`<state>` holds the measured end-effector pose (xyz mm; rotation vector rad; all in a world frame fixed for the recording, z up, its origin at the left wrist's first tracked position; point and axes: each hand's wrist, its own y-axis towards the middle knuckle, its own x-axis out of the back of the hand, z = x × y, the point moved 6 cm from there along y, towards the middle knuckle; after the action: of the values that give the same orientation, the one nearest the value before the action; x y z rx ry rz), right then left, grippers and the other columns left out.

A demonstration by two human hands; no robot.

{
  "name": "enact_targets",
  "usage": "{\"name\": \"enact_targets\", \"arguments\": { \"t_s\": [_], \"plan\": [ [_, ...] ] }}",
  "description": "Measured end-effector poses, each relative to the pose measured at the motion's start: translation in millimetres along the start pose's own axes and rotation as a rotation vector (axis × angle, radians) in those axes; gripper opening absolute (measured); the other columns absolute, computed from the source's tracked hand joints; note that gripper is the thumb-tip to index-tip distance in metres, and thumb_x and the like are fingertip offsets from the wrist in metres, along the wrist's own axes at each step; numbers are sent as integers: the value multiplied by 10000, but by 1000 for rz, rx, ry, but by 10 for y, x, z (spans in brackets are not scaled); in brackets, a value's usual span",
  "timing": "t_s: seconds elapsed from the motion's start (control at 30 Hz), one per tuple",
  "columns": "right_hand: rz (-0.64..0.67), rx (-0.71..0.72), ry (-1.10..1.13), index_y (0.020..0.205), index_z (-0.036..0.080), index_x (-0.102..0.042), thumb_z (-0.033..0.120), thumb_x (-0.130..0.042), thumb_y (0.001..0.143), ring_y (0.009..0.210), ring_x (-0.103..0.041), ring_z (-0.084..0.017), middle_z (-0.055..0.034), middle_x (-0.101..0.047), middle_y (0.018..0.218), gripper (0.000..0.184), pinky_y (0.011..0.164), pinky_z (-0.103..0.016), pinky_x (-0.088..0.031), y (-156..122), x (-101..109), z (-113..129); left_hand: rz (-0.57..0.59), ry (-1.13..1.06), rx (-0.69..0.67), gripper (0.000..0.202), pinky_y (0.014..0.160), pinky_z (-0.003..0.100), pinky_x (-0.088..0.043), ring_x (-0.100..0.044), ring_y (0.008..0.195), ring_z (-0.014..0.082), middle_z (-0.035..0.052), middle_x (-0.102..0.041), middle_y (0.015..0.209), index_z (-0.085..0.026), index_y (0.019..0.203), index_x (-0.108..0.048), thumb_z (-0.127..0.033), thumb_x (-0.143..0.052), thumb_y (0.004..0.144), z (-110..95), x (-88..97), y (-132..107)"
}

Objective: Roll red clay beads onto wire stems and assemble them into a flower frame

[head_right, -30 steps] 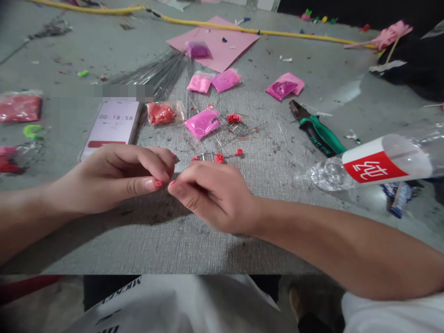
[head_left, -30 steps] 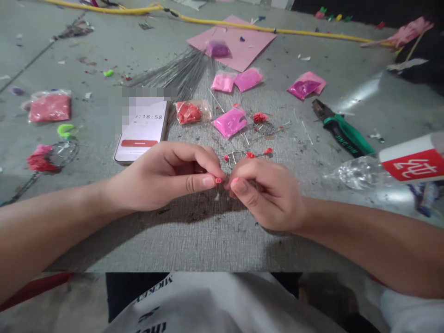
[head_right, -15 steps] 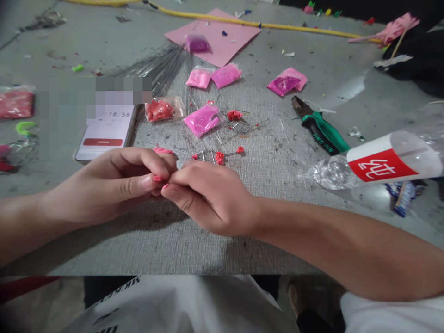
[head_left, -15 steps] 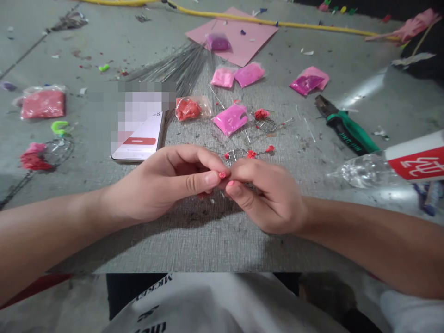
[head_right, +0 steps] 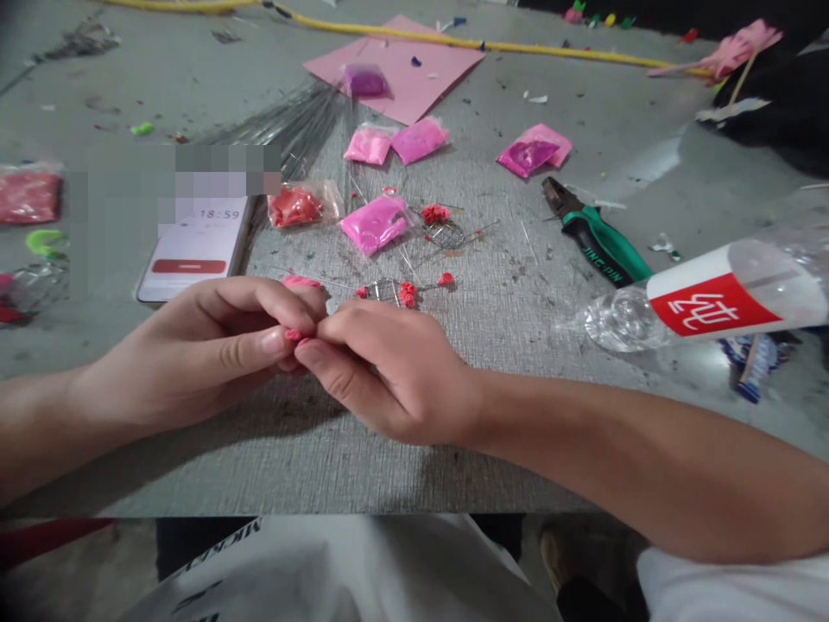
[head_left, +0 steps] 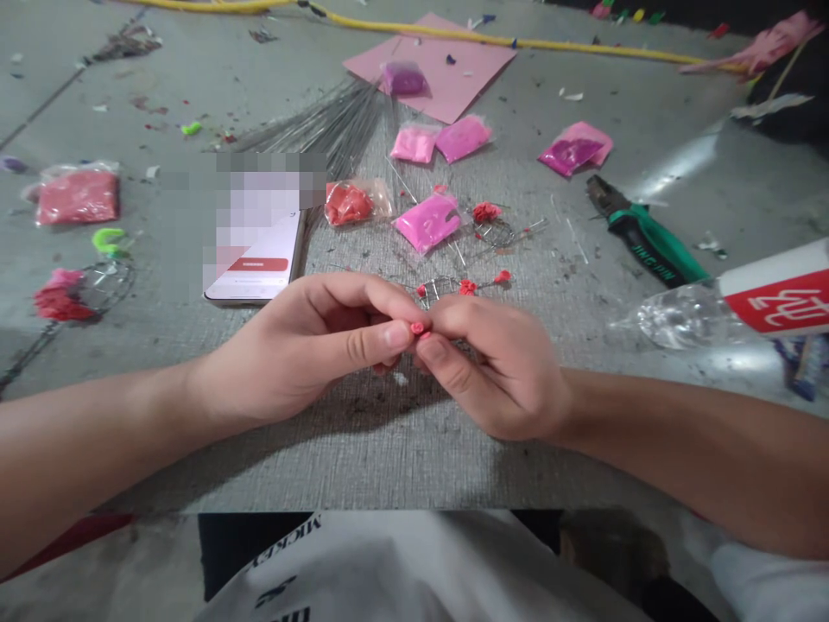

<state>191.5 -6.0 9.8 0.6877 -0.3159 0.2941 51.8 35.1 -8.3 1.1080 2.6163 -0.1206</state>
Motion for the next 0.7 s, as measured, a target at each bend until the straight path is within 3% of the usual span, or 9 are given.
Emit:
{"name": "enact_targets", "arguments": {
  "t_s": [0.7],
  "plan": [
    [-19, 11, -28, 884, 190, -604, 224, -561, 1028, 665, -595, -98, 4, -662, 740, 154, 640, -238, -490, -8, 8, 4, 11, -33, -7, 107, 698, 131, -577, -654, 738, 68, 11, -722, 830, -164, 961, -808, -114, -725, 915, 10, -14, 6]
  ]
}}
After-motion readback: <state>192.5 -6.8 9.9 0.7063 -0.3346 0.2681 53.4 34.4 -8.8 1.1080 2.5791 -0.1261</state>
